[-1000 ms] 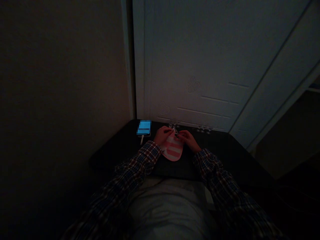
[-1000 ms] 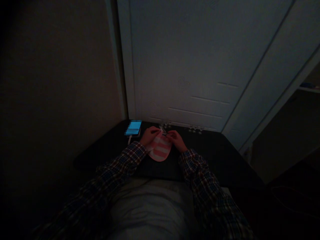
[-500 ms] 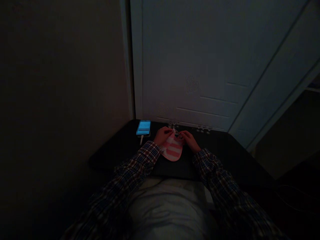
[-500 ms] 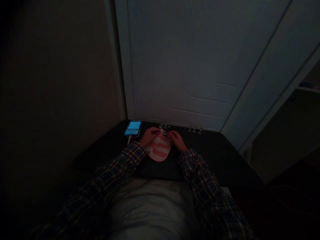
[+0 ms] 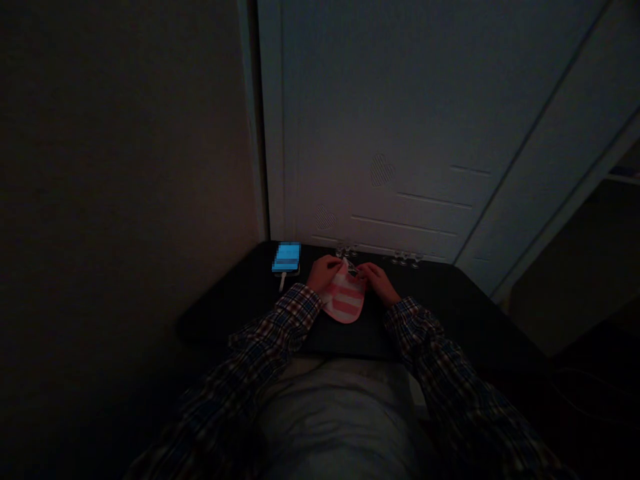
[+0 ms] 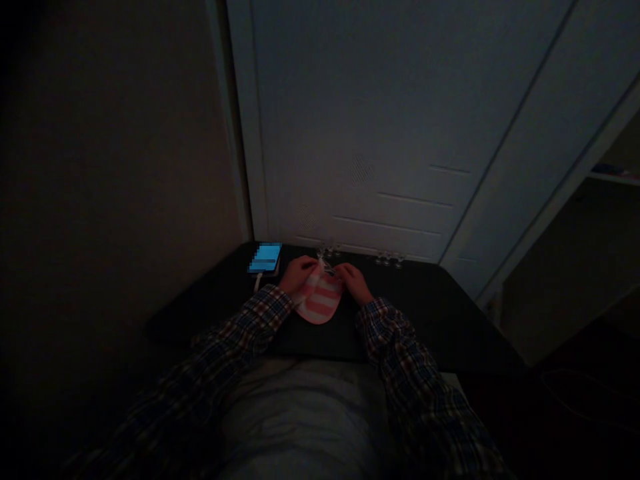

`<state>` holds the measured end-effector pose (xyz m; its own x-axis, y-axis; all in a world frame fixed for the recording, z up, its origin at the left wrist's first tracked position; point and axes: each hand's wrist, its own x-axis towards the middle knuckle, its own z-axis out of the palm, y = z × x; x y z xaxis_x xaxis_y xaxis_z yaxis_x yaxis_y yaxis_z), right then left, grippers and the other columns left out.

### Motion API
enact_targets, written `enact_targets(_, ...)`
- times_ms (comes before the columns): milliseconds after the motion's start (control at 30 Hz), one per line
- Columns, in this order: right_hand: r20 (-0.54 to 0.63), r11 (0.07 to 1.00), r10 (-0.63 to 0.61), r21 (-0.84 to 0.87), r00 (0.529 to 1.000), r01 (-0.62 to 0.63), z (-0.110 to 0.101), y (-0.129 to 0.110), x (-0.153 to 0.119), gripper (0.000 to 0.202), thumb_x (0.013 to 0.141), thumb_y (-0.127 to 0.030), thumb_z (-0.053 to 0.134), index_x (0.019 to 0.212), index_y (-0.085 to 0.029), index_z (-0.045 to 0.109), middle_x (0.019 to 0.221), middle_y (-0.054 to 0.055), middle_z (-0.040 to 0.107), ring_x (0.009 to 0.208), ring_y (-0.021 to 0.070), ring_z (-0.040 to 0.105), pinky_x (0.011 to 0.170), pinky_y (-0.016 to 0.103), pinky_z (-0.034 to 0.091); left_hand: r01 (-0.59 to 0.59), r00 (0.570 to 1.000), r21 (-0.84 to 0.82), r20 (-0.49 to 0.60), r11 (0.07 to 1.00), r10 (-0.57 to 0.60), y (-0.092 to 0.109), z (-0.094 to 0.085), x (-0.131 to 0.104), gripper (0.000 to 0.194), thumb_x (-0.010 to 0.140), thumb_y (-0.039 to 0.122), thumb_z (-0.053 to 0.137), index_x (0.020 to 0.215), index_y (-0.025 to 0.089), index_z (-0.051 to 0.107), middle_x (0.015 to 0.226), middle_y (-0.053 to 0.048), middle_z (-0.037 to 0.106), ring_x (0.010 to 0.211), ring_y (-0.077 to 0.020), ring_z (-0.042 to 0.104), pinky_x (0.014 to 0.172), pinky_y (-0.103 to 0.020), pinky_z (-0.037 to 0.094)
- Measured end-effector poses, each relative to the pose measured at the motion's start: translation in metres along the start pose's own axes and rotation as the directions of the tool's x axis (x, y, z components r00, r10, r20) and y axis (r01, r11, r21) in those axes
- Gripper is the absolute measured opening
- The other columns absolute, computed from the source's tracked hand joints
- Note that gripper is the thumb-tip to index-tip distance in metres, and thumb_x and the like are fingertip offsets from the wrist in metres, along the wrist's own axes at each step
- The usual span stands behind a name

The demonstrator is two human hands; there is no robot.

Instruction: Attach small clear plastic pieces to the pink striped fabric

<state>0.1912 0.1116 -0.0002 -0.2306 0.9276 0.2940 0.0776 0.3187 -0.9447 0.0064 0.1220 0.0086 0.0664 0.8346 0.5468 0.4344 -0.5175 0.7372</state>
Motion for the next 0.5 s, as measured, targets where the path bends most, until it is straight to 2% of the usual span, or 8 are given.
enact_targets(133,0.006,1.000,-0.009,0.009,1.000,0.009,0.0009,-0.0005,-0.0001,0.032,0.078,-0.046,0.050,0.091,-0.019,0.058,0.073,0.002,0.064,0.048,0.0092,0.050,0.044,0.021,0.038,0.024,0.999,0.018,-0.028,1.000,-0.024,-0.0047,0.0006,0.0012,0.014,0.074,0.019,0.056,0.079,0.015,0.069,0.084,-0.007,0.067,0.083,-0.0192,0.061,0.077,-0.030,0.047)
enact_targets(300,0.035,1.000,-0.012,0.014,0.999,0.012,0.0014,0.0019,-0.0008,0.034,0.071,-0.040,0.062,0.097,-0.020,0.055,0.078,0.001,0.066,0.055,0.0106,0.054,0.049,0.021,0.040,0.028,0.999,0.022,-0.039,0.999,-0.027,-0.0059,0.0002,0.0019,0.015,0.074,0.019,0.056,0.079,0.014,0.069,0.084,-0.008,0.067,0.082,-0.0193,0.061,0.077,-0.030,0.047)
enact_targets(500,0.032,1.000,-0.003,0.030,0.999,0.002,0.0005,0.0043,0.0000,0.030,0.074,-0.043,0.058,0.091,-0.020,0.052,0.079,0.002,0.067,0.052,0.0095,0.053,0.047,0.021,0.040,-0.006,1.000,0.002,-0.010,1.000,0.006,0.0009,-0.0016,0.0012,0.014,0.073,0.014,0.056,0.078,0.014,0.068,0.083,-0.006,0.066,0.082,-0.0174,0.061,0.076,-0.028,0.047)
